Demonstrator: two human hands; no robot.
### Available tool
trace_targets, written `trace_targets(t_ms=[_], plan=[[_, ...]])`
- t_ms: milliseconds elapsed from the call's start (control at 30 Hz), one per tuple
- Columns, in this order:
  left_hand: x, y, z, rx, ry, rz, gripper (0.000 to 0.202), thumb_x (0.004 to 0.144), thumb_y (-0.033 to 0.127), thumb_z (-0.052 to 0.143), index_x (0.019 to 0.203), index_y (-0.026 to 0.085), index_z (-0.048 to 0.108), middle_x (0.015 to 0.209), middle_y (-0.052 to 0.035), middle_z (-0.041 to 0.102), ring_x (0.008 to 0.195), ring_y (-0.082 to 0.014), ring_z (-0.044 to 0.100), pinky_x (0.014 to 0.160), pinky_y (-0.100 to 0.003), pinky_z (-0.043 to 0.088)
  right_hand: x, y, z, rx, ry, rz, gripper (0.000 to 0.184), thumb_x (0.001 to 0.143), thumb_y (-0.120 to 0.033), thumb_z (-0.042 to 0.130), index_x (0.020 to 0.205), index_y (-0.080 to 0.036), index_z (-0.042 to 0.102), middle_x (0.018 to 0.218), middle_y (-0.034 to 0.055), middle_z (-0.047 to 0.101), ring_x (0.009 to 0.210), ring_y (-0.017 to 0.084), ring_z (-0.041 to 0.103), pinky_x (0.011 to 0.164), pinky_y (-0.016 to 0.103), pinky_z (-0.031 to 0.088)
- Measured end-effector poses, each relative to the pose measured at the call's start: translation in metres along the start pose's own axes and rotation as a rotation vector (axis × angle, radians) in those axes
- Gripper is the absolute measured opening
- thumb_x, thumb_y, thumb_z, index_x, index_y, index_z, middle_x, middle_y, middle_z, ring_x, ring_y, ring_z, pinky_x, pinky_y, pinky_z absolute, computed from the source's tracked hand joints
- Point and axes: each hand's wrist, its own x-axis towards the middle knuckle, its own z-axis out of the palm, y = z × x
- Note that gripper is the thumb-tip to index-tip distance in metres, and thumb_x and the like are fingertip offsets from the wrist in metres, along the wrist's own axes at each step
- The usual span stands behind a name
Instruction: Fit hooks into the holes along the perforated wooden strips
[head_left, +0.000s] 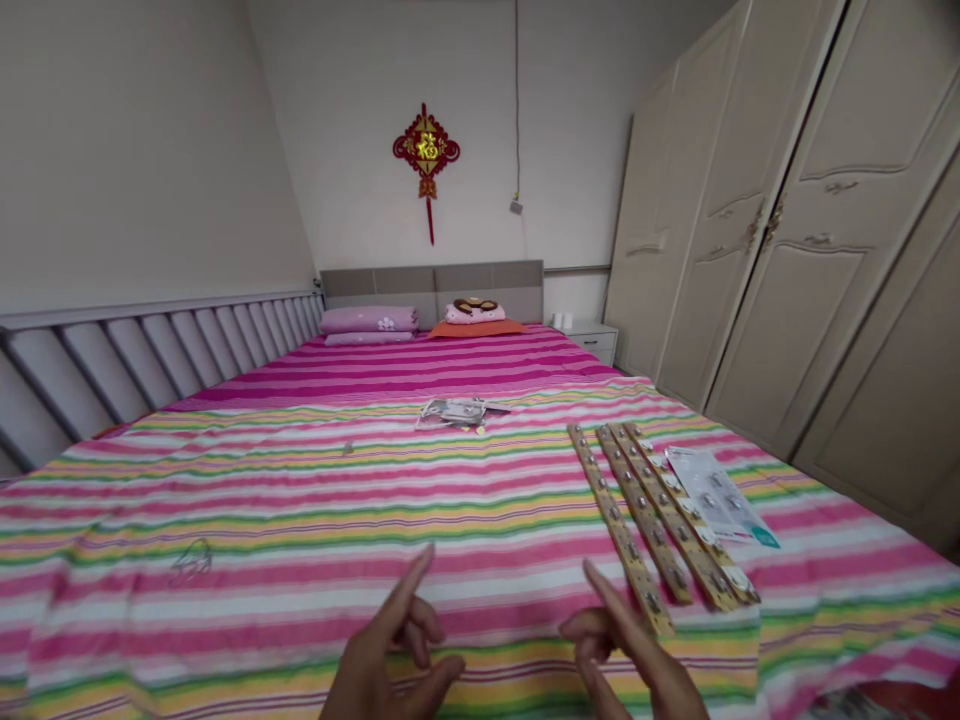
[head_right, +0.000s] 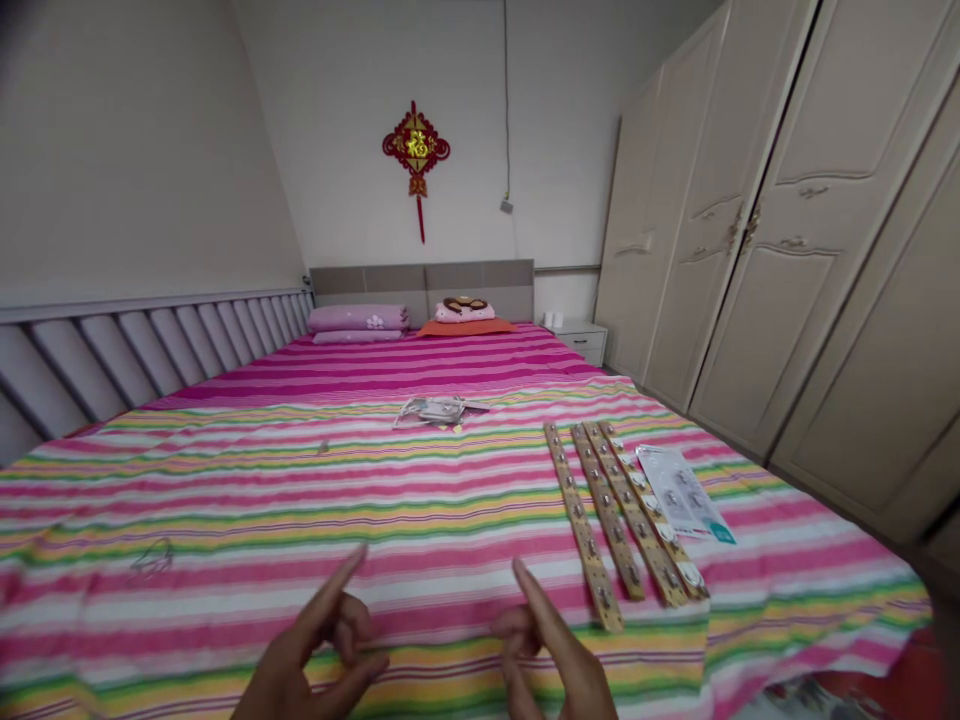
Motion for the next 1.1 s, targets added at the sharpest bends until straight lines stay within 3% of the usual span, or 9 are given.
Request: trace_targets(t_ms=[133, 267, 400, 600, 767, 900, 967, 1033, 1100], plan=[[0.002, 0.025, 0.002, 0.044, 0.384, 0.129, 0.102, 0.062, 0.045, 0.075, 0.148, 0.020, 0.025, 0.063, 0.0026, 0.058, 0.056, -0.0170, 0.051, 0.063, -0.031, 0.048, 0.015, -0.024, 0.005, -0.149, 0.113, -0.259, 0.087, 0.075, -0.026, 0.069, 0.149, -0.024, 0.022, 0.073, 0.0015, 0.065, 0.071, 0.021, 0.061, 0.079, 0.035, 0.048], [0.006, 0.019, 0.012, 0.052, 0.490, 0.120, 0.105, 0.068, 0.044, 0.070, 0.150, 0.017, 0.010, 0.061, 0.0056, 0.054, 0.054, -0.0153, 0.050, 0.063, -0.029, 0.048, 0.027, -0.025, 0.013, -0.205, 0.203, -0.295, 0.093, 0.077, -0.025, 0.066, 0.151, -0.020, 0.011, 0.059, -0.0059, 0.055, 0.054, 0.017, 0.052, 0.065, 0.031, 0.046], [0.015, -0.011, 0.013, 0.071, 0.406, -0.027, 0.110, 0.064, 0.043, 0.070, 0.150, 0.015, 0.007, 0.057, 0.0077, 0.051, 0.048, -0.0146, 0.048, 0.054, -0.027, 0.044, 0.032, -0.005, 0.018, -0.285, 0.183, -0.153, 0.083, 0.078, -0.030, 0.062, 0.150, -0.018, 0.020, 0.051, -0.0088, 0.045, 0.044, 0.015, 0.042, 0.049, 0.027, 0.035], [0.020, -0.057, 0.015, 0.113, 0.239, -0.194, 0.102, 0.059, 0.034, 0.068, 0.148, 0.014, 0.023, 0.051, 0.0087, 0.052, 0.044, -0.0152, 0.050, 0.048, -0.026, 0.039, 0.037, 0.049, 0.008, -0.388, 0.043, 0.044, 0.082, 0.070, -0.023, 0.062, 0.146, -0.019, 0.032, 0.046, -0.0097, 0.046, 0.040, 0.015, 0.041, 0.047, 0.027, 0.025], [0.022, -0.062, 0.021, 0.143, 0.220, -0.182, 0.100, 0.060, 0.032, 0.065, 0.148, 0.014, 0.021, 0.051, 0.0087, 0.052, 0.044, -0.0148, 0.050, 0.048, -0.025, 0.038, 0.040, 0.064, 0.006, -0.358, 0.019, 0.101, 0.082, 0.064, -0.016, 0.060, 0.143, -0.021, 0.039, 0.045, -0.0103, 0.047, 0.041, 0.015, 0.041, 0.048, 0.026, 0.025], [0.021, -0.062, 0.031, 0.178, 0.224, -0.157, 0.105, 0.061, 0.035, 0.065, 0.150, 0.014, 0.012, 0.051, 0.0090, 0.051, 0.045, -0.0157, 0.050, 0.048, -0.025, 0.039, 0.031, 0.069, 0.005, -0.354, 0.005, 0.115, 0.064, 0.070, -0.025, 0.062, 0.132, -0.018, 0.051, 0.047, -0.0093, 0.047, 0.044, 0.015, 0.043, 0.048, 0.026, 0.029], [0.017, -0.066, 0.038, 0.182, 0.187, -0.154, 0.106, 0.062, 0.037, 0.065, 0.150, 0.015, 0.011, 0.052, 0.0086, 0.051, 0.045, -0.0158, 0.050, 0.048, -0.025, 0.039, 0.020, 0.078, -0.003, -0.298, 0.083, 0.131, 0.049, 0.073, -0.038, 0.064, 0.118, -0.018, 0.060, 0.049, -0.0080, 0.047, 0.046, 0.015, 0.045, 0.049, 0.027, 0.032], [0.011, -0.073, 0.046, 0.176, 0.153, -0.155, 0.101, 0.065, 0.040, 0.064, 0.150, 0.017, 0.014, 0.054, 0.0080, 0.051, 0.045, -0.0154, 0.050, 0.048, -0.025, 0.039, 0.006, 0.092, -0.019, -0.223, 0.251, 0.168, 0.035, 0.076, -0.049, 0.062, 0.096, -0.020, 0.065, 0.055, -0.0054, 0.051, 0.053, 0.015, 0.048, 0.053, 0.027, 0.037], [0.006, -0.081, 0.052, 0.158, 0.130, -0.160, 0.094, 0.067, 0.044, 0.062, 0.148, 0.018, 0.023, 0.056, 0.0071, 0.051, 0.045, -0.0148, 0.049, 0.049, -0.026, 0.039, -0.007, 0.109, -0.040, -0.150, 0.473, 0.229, 0.035, 0.077, -0.057, 0.060, 0.082, -0.022, 0.063, 0.066, -0.0023, 0.060, 0.065, 0.017, 0.053, 0.059, 0.026, 0.040]])
